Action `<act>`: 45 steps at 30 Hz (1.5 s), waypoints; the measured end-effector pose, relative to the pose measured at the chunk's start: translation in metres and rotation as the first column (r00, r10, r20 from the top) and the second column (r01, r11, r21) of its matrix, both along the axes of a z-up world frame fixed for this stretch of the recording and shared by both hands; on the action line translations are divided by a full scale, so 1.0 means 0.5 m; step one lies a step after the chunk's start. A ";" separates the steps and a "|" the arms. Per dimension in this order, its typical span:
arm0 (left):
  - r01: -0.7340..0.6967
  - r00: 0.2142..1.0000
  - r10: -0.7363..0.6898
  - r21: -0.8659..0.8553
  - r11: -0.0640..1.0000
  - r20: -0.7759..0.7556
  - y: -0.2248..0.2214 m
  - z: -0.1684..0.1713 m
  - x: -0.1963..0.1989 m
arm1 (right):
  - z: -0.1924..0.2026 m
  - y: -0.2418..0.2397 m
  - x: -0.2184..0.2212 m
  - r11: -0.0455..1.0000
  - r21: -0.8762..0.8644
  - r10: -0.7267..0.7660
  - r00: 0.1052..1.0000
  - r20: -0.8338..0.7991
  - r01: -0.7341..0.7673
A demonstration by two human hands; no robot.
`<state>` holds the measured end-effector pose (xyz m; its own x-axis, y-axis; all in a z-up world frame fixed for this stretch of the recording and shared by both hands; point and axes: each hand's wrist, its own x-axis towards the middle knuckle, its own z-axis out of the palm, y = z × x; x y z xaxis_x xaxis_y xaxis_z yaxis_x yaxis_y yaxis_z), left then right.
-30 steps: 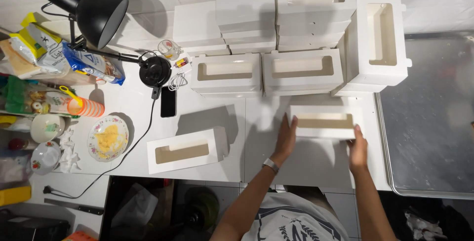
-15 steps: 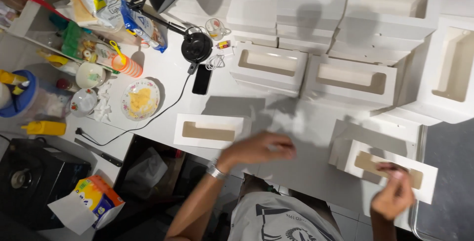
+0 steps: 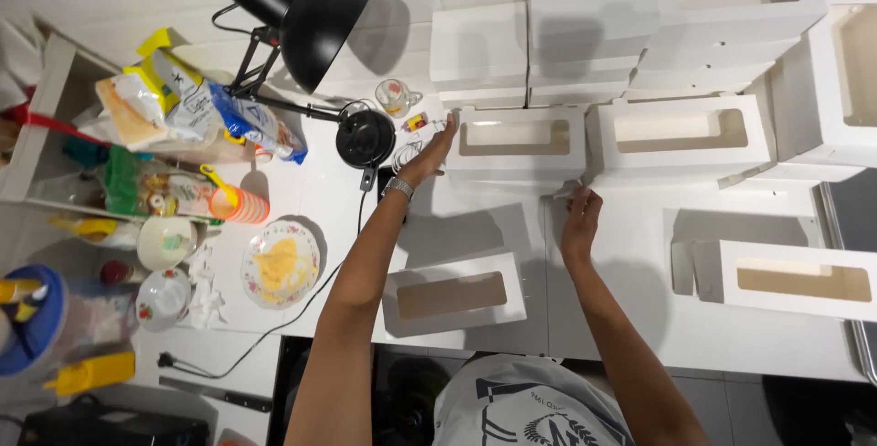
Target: Organizing and stacking white cardboard pastry boxes on a work table in a bakery production area.
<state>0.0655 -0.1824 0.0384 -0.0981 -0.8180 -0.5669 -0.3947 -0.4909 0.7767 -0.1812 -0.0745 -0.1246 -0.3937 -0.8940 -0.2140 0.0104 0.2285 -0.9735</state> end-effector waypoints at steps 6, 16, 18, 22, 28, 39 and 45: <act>0.049 0.998 -0.051 0.088 0.995 0.022 -0.038 -0.097 0.062 | 0.189 0.035 0.036 0.958 0.094 0.261 0.959 0.107 -0.271; 0.409 0.911 -0.413 0.145 0.901 -0.005 -0.004 -0.111 0.008 | 0.132 0.157 -0.063 0.938 0.193 0.201 0.904 0.379 -0.289; 0.518 0.852 -0.522 0.182 0.836 -0.025 0.013 -0.044 -0.027 | 0.125 0.202 -0.075 0.946 0.135 0.208 0.873 0.441 -0.294; 0.635 0.764 -0.643 0.249 0.732 -0.057 -0.027 -0.082 -0.039 | 0.133 0.254 -0.069 0.965 0.184 0.053 0.826 0.562 -0.188; 0.606 0.779 -0.626 0.310 0.733 -0.040 -0.038 -0.042 -0.061 | 0.121 0.266 -0.065 0.948 0.192 0.162 0.905 0.392 -0.253; 0.652 0.716 -0.698 0.328 0.683 0.031 -0.036 -0.053 -0.073 | 0.219 0.282 -0.053 0.913 0.371 -0.040 0.869 0.493 -0.168; 0.767 0.596 -0.803 0.307 0.563 -0.015 -0.044 -0.114 -0.146 | 0.217 0.329 -0.083 0.883 0.447 -0.110 0.864 0.492 -0.142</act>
